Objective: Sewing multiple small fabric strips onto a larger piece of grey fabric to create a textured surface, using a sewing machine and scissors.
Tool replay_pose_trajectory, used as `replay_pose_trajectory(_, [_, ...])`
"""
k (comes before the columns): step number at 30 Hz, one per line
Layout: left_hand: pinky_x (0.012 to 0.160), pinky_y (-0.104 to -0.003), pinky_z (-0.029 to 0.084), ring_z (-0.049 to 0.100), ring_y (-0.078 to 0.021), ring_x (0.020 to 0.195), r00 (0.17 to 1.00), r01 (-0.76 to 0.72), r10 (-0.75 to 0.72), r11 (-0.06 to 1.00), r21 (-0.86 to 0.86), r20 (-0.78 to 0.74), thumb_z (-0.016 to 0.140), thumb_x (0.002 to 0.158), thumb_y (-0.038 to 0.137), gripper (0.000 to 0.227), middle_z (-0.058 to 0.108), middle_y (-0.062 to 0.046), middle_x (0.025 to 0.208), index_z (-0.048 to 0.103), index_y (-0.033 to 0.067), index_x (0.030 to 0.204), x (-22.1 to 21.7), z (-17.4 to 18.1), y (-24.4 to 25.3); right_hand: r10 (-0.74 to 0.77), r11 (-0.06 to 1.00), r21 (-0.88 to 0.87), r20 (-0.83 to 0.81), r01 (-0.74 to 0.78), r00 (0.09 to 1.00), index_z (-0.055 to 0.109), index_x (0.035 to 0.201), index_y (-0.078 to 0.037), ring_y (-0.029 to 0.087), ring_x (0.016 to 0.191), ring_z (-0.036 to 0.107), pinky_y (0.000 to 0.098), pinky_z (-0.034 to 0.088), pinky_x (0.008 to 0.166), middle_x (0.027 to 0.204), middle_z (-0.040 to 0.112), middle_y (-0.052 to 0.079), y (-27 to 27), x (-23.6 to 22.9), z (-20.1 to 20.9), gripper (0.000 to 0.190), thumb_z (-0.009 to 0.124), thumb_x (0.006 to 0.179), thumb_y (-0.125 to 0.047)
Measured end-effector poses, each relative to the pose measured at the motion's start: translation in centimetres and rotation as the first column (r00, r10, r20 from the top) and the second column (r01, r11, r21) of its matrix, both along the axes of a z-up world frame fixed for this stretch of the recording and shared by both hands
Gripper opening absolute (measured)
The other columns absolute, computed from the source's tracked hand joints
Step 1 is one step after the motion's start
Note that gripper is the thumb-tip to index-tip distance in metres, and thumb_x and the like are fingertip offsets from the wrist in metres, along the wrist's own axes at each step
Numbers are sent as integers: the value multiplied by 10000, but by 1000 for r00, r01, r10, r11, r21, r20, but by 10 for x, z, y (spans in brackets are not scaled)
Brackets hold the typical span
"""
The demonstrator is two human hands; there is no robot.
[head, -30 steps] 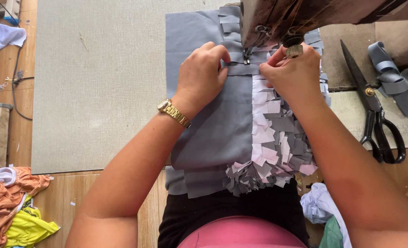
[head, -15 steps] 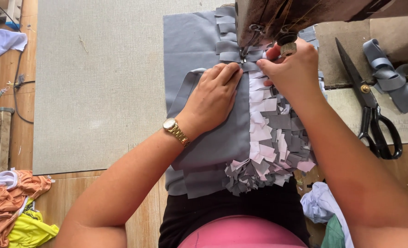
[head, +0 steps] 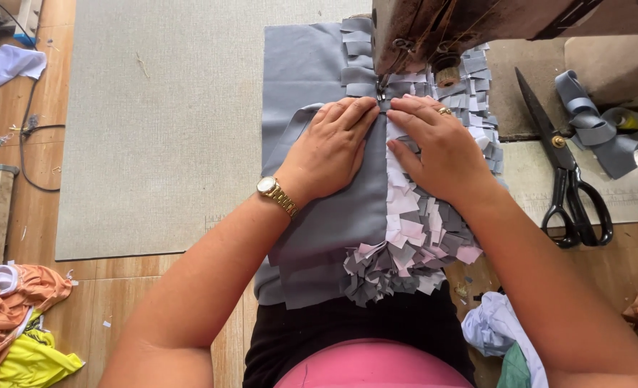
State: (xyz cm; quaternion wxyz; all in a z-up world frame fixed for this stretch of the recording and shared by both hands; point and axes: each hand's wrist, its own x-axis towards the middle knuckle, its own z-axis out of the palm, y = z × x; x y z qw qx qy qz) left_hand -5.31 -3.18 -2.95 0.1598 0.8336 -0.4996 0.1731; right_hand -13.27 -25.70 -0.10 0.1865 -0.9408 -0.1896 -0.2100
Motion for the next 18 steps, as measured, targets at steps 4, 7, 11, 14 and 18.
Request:
replay_pose_trajectory(4, [1213, -431, 394, 512, -298, 1445, 1000, -1, 1, 1000, -4, 15, 603, 997, 173, 518, 581, -138, 1496, 617, -1, 1485, 2, -4, -1, -31, 999, -12, -11, 31, 999, 774, 1375, -13, 409, 1279, 709, 497, 581, 1063, 1398, 741, 220, 3, -4, 4, 357, 756, 1048, -156])
replay_pose_trajectory(7, [1221, -427, 388, 514, -289, 1445, 1000, -10, 10, 1000, -1, 6, 605, 989, 179, 529, 584, -125, 1493, 614, 8, 1490, 3, -5, -1, -44, 999, 1, -35, 44, 998, 772, 1356, -28, 417, 1248, 723, 506, 588, 1046, 1368, 751, 224, 2, -4, 3, 338, 758, 1052, -174])
replay_pose_trajectory(11, [1218, -425, 389, 517, -291, 1441, 1000, -8, 8, 1000, 2, -11, 610, 972, 178, 547, 583, -119, 1491, 614, 18, 1495, 4, -3, 0, 2, 998, 58, -22, -1, 1000, 722, 1290, -41, 415, 1331, 691, 526, 529, 1152, 1398, 747, 212, -3, -2, -6, 305, 772, 1014, -160])
replay_pose_trajectory(14, [1219, -423, 388, 516, -287, 1444, 1000, -11, 11, 1000, 13, -24, 614, 966, 184, 550, 586, -114, 1489, 616, 27, 1493, 4, -2, 1, 4, 998, 65, -21, -2, 1000, 717, 1229, -45, 404, 1351, 688, 519, 508, 1184, 1409, 752, 211, -2, -3, -6, 256, 791, 1006, -148])
replay_pose_trajectory(18, [1225, -420, 384, 512, -278, 1453, 999, -20, 21, 1000, 23, -39, 617, 951, 194, 554, 590, -103, 1485, 624, 43, 1484, 5, -1, 0, 7, 997, 73, -15, -5, 1000, 713, 1171, -44, 394, 1367, 682, 524, 493, 1201, 1410, 755, 211, -5, 0, -11, 218, 800, 998, -144])
